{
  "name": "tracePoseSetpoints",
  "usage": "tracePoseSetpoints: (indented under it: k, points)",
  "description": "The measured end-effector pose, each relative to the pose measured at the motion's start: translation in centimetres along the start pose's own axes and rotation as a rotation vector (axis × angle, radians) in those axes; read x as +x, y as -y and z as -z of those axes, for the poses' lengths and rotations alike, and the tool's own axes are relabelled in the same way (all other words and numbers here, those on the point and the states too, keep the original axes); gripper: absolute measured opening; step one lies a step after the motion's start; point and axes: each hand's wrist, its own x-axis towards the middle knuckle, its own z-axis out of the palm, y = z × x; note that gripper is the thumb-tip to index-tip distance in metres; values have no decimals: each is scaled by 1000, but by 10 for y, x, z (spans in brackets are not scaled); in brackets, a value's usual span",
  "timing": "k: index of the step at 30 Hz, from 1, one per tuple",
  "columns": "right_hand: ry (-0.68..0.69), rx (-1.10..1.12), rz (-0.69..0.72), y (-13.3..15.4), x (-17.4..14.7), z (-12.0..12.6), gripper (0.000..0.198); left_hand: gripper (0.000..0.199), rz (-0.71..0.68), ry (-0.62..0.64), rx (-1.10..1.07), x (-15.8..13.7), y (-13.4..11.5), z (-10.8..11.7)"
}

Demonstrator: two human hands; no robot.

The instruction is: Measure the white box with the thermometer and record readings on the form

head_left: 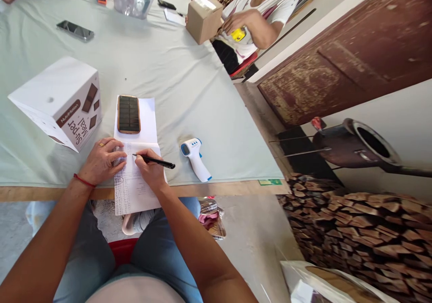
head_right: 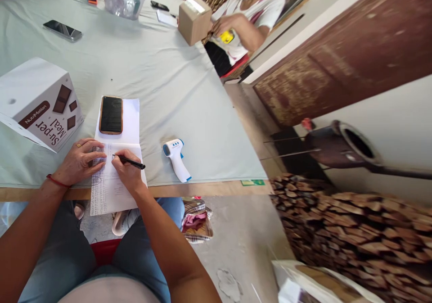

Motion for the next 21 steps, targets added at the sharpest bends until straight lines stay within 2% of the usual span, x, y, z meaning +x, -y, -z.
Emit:
tracePoseSetpoints:
  k: [6,9,12,14,15,16,18,20,21]
  points:
    - [31,-22,7,-3,0,-1,16,13,-3,3,6,2,1,0]
    - [-27,-43,55,-3,-1,-2,16,9,-33,-50,21,3,-3,3]
    - [-119,-93,201,-2,0,3,21,6,0,-250,101,-3,-7,11]
    - [-118,-188,309,-2,4,12,26,8,81,-411,166,-10,-7,18]
    - [-100,-261,346,-3,8,18,29,12,124,-439,170,-14,-6,22]
    - [-76,-351,365,-5,12,24,31,17,161,-420,148,-17,-4,25]
    - [-23,-564,360,-9,22,35,38,26,193,-279,55,-20,1,31]
    - [35,-770,339,-12,32,44,47,35,171,-146,-34,-17,6,33]
    - [62,-846,338,-13,35,48,51,38,161,-125,-61,-14,8,32]
